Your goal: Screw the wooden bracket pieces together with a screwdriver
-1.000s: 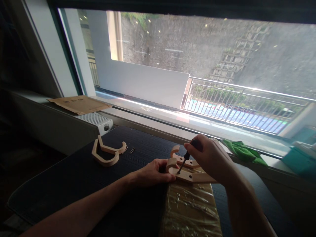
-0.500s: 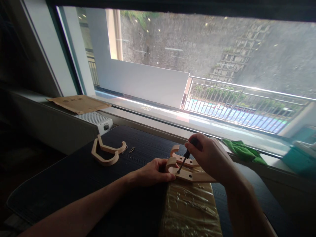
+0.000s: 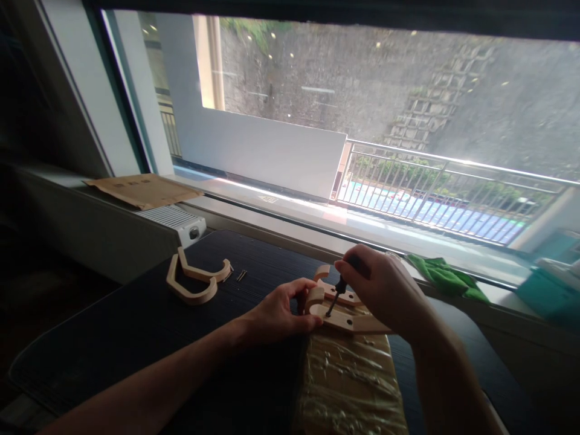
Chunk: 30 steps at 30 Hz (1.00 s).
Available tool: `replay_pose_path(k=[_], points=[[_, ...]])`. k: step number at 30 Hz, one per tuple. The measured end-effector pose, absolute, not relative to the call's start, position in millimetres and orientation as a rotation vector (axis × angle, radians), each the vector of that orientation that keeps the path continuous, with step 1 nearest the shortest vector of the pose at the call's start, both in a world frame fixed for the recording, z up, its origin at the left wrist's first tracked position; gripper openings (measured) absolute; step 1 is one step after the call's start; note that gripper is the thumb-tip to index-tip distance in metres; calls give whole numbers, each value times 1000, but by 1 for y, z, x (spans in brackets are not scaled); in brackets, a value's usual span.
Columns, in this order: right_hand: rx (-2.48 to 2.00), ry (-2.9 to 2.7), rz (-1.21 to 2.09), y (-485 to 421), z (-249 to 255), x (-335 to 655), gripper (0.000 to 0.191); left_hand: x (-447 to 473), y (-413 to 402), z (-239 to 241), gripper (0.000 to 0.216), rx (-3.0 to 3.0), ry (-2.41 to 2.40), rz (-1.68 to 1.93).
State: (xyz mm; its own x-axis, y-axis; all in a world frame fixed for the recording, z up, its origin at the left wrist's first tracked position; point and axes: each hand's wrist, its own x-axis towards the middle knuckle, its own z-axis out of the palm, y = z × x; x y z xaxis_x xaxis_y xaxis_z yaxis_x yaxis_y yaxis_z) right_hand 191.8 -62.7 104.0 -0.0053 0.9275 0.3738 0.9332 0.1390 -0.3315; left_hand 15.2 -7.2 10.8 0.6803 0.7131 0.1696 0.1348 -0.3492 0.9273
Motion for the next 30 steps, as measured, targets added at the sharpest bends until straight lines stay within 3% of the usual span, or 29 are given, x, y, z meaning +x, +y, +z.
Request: replay_pose_path(k=[5, 12, 23, 30], points=[[-1860, -1843, -84, -60, 101, 193, 27, 12, -6, 18, 37, 1963, 698, 764], [-1595, -2012, 148, -66, 105, 191, 12, 12, -7, 17, 25, 1994, 628, 682], [-1813, -1884, -49, -60, 102, 196, 23, 12, -6, 17, 26, 2010, 644, 663], [-1676, -2025, 108, -73, 110, 189, 12, 13, -7, 18, 20, 2008, 638, 676]])
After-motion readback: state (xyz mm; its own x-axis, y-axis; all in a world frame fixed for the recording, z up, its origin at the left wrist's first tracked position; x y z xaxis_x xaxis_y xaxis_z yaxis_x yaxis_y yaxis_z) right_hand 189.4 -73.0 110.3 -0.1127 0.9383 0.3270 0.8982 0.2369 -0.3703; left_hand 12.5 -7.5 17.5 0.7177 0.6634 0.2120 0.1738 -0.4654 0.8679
